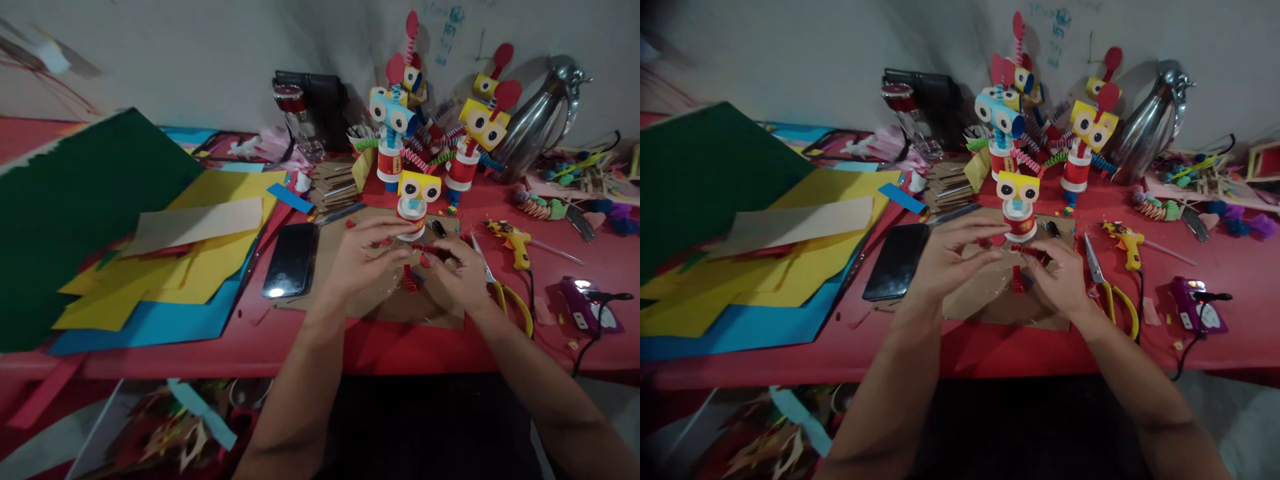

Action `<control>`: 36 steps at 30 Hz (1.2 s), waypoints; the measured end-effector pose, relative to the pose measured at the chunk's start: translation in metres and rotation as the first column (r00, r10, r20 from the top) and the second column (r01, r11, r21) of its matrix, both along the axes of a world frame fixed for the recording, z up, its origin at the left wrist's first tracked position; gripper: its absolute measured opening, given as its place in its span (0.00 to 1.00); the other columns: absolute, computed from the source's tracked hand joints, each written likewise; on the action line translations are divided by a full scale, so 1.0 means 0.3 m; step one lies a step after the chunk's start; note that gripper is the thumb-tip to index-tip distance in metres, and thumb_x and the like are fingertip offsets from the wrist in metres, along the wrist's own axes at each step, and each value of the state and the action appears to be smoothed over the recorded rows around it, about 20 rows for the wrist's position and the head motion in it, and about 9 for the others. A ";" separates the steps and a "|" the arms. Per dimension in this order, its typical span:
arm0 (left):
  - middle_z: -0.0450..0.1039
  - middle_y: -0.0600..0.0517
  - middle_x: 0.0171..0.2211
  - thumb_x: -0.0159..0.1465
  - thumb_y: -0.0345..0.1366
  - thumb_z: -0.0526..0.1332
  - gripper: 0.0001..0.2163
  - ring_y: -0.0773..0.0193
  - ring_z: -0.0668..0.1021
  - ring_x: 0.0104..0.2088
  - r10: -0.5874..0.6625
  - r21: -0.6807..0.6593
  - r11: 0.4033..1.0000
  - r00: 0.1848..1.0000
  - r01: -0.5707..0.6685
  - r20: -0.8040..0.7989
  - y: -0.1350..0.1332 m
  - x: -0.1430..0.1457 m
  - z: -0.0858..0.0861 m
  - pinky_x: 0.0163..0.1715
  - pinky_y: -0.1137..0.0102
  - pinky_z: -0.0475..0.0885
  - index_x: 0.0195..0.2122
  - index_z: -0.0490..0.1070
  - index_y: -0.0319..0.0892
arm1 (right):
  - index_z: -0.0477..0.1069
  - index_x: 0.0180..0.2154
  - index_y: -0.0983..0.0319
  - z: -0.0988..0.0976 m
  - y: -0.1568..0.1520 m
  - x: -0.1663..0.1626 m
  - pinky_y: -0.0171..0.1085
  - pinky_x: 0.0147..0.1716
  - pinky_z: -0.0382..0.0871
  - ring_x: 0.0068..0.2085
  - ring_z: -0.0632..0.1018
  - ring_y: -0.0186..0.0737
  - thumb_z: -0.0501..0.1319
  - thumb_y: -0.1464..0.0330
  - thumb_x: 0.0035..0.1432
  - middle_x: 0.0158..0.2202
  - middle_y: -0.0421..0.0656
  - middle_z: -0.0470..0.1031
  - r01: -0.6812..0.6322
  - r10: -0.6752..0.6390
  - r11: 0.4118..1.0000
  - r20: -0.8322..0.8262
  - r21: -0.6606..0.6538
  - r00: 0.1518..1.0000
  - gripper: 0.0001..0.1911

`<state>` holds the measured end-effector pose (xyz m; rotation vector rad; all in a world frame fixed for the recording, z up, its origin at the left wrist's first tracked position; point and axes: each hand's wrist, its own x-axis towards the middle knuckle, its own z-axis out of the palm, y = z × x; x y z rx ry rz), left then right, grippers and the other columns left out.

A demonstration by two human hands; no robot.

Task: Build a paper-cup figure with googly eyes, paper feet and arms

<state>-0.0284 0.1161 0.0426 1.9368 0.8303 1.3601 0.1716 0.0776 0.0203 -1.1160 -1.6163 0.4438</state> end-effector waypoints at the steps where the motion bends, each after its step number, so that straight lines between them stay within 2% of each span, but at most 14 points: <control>1: 0.84 0.48 0.47 0.58 0.36 0.74 0.13 0.56 0.83 0.48 -0.034 -0.036 0.999 0.999 0.033 -0.027 -0.004 0.014 -0.006 0.51 0.62 0.77 0.46 0.84 0.51 | 0.80 0.37 0.56 -0.002 0.001 0.000 0.42 0.41 0.77 0.38 0.83 0.42 0.65 0.69 0.62 0.35 0.42 0.84 -0.012 0.012 1.000 0.011 0.007 1.000 0.05; 4: 0.85 0.48 0.43 0.60 0.30 0.70 0.11 0.56 0.84 0.45 -0.046 -0.168 0.985 0.996 0.033 -0.077 -0.012 0.052 -0.030 0.50 0.62 0.77 0.42 0.85 0.51 | 0.80 0.39 0.55 -0.006 0.002 0.002 0.44 0.42 0.78 0.39 0.83 0.43 0.65 0.68 0.62 0.37 0.42 0.85 -0.040 0.041 0.999 0.021 -0.017 0.999 0.05; 6: 0.86 0.49 0.39 0.59 0.28 0.68 0.10 0.57 0.85 0.41 -0.023 -0.284 0.959 0.999 0.010 -0.044 -0.015 0.070 -0.040 0.47 0.62 0.78 0.37 0.85 0.50 | 0.79 0.41 0.55 -0.010 0.003 0.003 0.43 0.42 0.78 0.39 0.83 0.42 0.67 0.67 0.61 0.38 0.42 0.84 -0.043 0.041 0.998 -0.034 -0.043 0.999 0.06; 9: 0.85 0.49 0.35 0.56 0.31 0.71 0.05 0.56 0.84 0.38 -0.016 -0.504 0.861 0.995 0.066 0.102 -0.020 0.083 -0.035 0.44 0.62 0.78 0.33 0.85 0.46 | 0.78 0.44 0.55 -0.016 0.005 0.004 0.41 0.40 0.78 0.37 0.82 0.40 0.69 0.67 0.59 0.37 0.41 0.83 -0.052 0.040 0.996 -0.162 -0.070 0.986 0.11; 12: 0.84 0.49 0.33 0.53 0.34 0.74 0.07 0.60 0.82 0.34 -0.020 -0.644 0.741 0.966 0.189 0.259 -0.026 0.085 -0.022 0.39 0.65 0.78 0.34 0.84 0.43 | 0.78 0.44 0.55 -0.019 0.006 0.003 0.40 0.40 0.78 0.37 0.82 0.39 0.69 0.68 0.58 0.35 0.40 0.82 -0.063 0.040 0.994 -0.239 -0.086 0.970 0.10; 17: 0.82 0.50 0.31 0.51 0.35 0.77 0.10 0.64 0.81 0.32 -0.033 -0.701 0.641 0.923 0.313 0.382 -0.034 0.091 -0.024 0.38 0.68 0.77 0.33 0.82 0.40 | 0.79 0.43 0.55 -0.011 0.002 0.001 0.40 0.40 0.78 0.37 0.82 0.39 0.68 0.67 0.59 0.36 0.40 0.82 -0.064 0.045 0.996 -0.246 -0.069 0.968 0.08; 22: 0.81 0.50 0.28 0.50 0.37 0.78 0.12 0.65 0.81 0.30 -0.101 -0.716 0.566 0.896 0.409 0.432 -0.040 0.101 -0.029 0.36 0.69 0.76 0.33 0.81 0.40 | 0.82 0.40 0.54 0.004 0.000 0.006 0.43 0.41 0.78 0.38 0.83 0.42 0.67 0.65 0.62 0.37 0.42 0.84 -0.034 0.028 0.998 -0.124 -0.051 0.992 0.05; 25: 0.80 0.52 0.26 0.48 0.38 0.79 0.13 0.65 0.81 0.28 -0.121 -0.706 0.508 0.853 0.492 0.507 -0.043 0.107 -0.027 0.35 0.70 0.76 0.31 0.80 0.40 | 0.82 0.39 0.54 0.009 0.000 0.009 0.43 0.42 0.78 0.39 0.83 0.42 0.66 0.66 0.63 0.37 0.42 0.85 -0.036 0.033 0.999 -0.096 -0.034 0.995 0.06; 29: 0.80 0.54 0.26 0.45 0.33 0.81 0.14 0.71 0.80 0.26 -0.059 -0.726 0.447 0.826 0.523 0.560 -0.044 0.112 -0.023 0.31 0.77 0.75 0.30 0.81 0.39 | 0.82 0.41 0.54 0.011 -0.001 0.010 0.42 0.43 0.78 0.41 0.83 0.41 0.65 0.69 0.63 0.39 0.42 0.84 -0.086 0.087 0.996 -0.130 0.009 0.988 0.07; 32: 0.79 0.54 0.25 0.49 0.27 0.78 0.10 0.72 0.80 0.25 -0.004 -0.772 0.368 0.831 0.519 0.557 -0.042 0.113 -0.017 0.25 0.80 0.73 0.30 0.80 0.38 | 0.81 0.44 0.54 0.008 -0.002 0.011 0.42 0.43 0.77 0.41 0.82 0.40 0.64 0.68 0.65 0.39 0.41 0.83 -0.113 0.108 0.993 -0.142 -0.025 0.984 0.08; 34: 0.78 0.55 0.24 0.52 0.23 0.75 0.08 0.72 0.81 0.25 0.045 -0.784 0.325 0.820 0.528 0.571 -0.041 0.114 -0.009 0.26 0.81 0.74 0.30 0.79 0.38 | 0.79 0.46 0.54 0.004 -0.004 0.011 0.41 0.42 0.77 0.40 0.82 0.40 0.62 0.67 0.66 0.39 0.41 0.82 -0.109 0.096 0.992 -0.184 -0.062 0.978 0.09; 36: 0.79 0.55 0.25 0.54 0.20 0.72 0.08 0.72 0.82 0.26 0.096 -0.780 0.310 0.798 0.544 0.595 -0.041 0.114 -0.002 0.29 0.81 0.76 0.30 0.78 0.38 | 0.77 0.45 0.56 0.003 -0.007 0.011 0.40 0.39 0.77 0.38 0.81 0.39 0.62 0.66 0.66 0.38 0.41 0.81 -0.082 0.062 0.993 -0.225 -0.081 0.972 0.07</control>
